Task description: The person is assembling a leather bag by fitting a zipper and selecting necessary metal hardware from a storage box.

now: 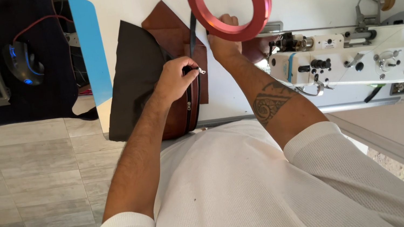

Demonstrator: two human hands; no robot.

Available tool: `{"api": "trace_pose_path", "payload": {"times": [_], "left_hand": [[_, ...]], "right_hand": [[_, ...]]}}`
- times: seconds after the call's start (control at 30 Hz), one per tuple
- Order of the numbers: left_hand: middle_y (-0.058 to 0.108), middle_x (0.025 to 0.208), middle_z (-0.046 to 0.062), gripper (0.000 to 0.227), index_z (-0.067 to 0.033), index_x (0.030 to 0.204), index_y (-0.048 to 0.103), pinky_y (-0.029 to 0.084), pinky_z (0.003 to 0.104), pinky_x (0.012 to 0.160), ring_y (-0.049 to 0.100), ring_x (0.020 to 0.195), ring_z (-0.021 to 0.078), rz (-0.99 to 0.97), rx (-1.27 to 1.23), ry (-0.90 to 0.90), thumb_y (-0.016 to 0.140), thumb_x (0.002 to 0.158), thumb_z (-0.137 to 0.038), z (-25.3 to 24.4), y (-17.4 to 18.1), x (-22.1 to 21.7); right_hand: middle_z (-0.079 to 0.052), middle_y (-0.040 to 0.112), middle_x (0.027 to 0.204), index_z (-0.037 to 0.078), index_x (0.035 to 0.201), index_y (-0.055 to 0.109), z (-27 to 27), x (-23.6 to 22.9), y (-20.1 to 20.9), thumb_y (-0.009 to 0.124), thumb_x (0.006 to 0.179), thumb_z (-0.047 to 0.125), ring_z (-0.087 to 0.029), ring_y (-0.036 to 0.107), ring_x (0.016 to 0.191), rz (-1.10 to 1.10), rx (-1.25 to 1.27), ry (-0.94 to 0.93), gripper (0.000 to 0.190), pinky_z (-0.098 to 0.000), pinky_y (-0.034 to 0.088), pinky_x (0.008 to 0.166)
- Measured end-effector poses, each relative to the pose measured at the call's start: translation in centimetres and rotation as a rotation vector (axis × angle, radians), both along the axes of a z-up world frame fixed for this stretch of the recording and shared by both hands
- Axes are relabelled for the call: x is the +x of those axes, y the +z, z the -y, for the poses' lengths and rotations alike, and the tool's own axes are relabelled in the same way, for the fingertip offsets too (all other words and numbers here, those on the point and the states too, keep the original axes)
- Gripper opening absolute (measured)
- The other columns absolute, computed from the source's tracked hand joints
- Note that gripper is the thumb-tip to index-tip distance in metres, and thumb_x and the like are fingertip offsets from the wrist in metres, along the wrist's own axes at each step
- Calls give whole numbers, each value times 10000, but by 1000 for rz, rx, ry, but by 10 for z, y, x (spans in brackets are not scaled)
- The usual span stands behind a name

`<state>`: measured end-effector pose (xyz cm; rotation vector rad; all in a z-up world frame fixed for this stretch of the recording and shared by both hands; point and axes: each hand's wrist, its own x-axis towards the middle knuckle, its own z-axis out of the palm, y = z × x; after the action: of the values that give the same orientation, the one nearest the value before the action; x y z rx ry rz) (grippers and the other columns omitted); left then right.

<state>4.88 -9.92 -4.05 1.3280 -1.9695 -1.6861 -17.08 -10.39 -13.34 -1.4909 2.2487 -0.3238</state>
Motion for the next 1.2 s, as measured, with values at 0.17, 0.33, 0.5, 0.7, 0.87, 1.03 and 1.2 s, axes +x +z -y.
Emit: {"api": "trace_pose_path", "payload": {"times": [0.17,0.33,0.5,0.7,0.87,1.03,1.2], "left_hand": [[740,978,68,165,-135,1050,749,520,298,593,646,636,152,-48,-24,40,741,892,-181,-8,-24,7],[741,979,128,184,-105,1042,745,480,346,528,631,578,202,-76,-40,16,744,882,-196,-11,-25,8],[744,962,70,167,-135,1051,740,462,286,500,612,572,141,-60,-7,25,732,904,-216,-14,-32,8],[748,994,88,161,-120,1071,737,489,309,554,658,667,178,-84,-4,9,722,933,-202,-8,-26,7],[751,999,102,122,-100,1054,748,543,383,789,712,889,268,-123,-19,16,724,940,-136,-8,-10,9],[744,1021,110,104,-79,1043,738,508,412,935,690,1028,275,-145,-53,63,732,949,-122,-3,-3,23],[741,1007,97,88,-78,1029,739,488,407,980,674,1039,249,-190,-41,75,736,955,-125,3,27,40]], "right_hand": [[-99,664,1203,104,1221,500,-2,8,29,768,926,300,-374,646,1195,224,213,-270,444,-478,451,1086],[-19,748,1038,251,1159,728,-7,-1,24,859,799,317,-289,728,1040,-198,204,331,389,-458,567,909],[-41,666,1006,167,994,710,-30,-2,30,796,856,206,-323,665,1033,-111,207,315,168,-453,546,890],[-38,541,1140,163,1257,620,-42,-2,29,861,832,307,-273,534,1170,-158,227,381,509,-436,520,961],[-25,565,1024,138,1029,707,-45,3,41,844,851,223,-271,571,1090,-85,252,342,240,-407,511,913],[-180,727,1129,93,1087,634,-49,0,78,698,956,185,-425,654,1155,509,103,278,173,-537,516,971],[-215,746,1109,44,1183,706,-54,22,162,693,941,46,-415,694,1119,763,-1,310,243,-509,533,1001]]}}
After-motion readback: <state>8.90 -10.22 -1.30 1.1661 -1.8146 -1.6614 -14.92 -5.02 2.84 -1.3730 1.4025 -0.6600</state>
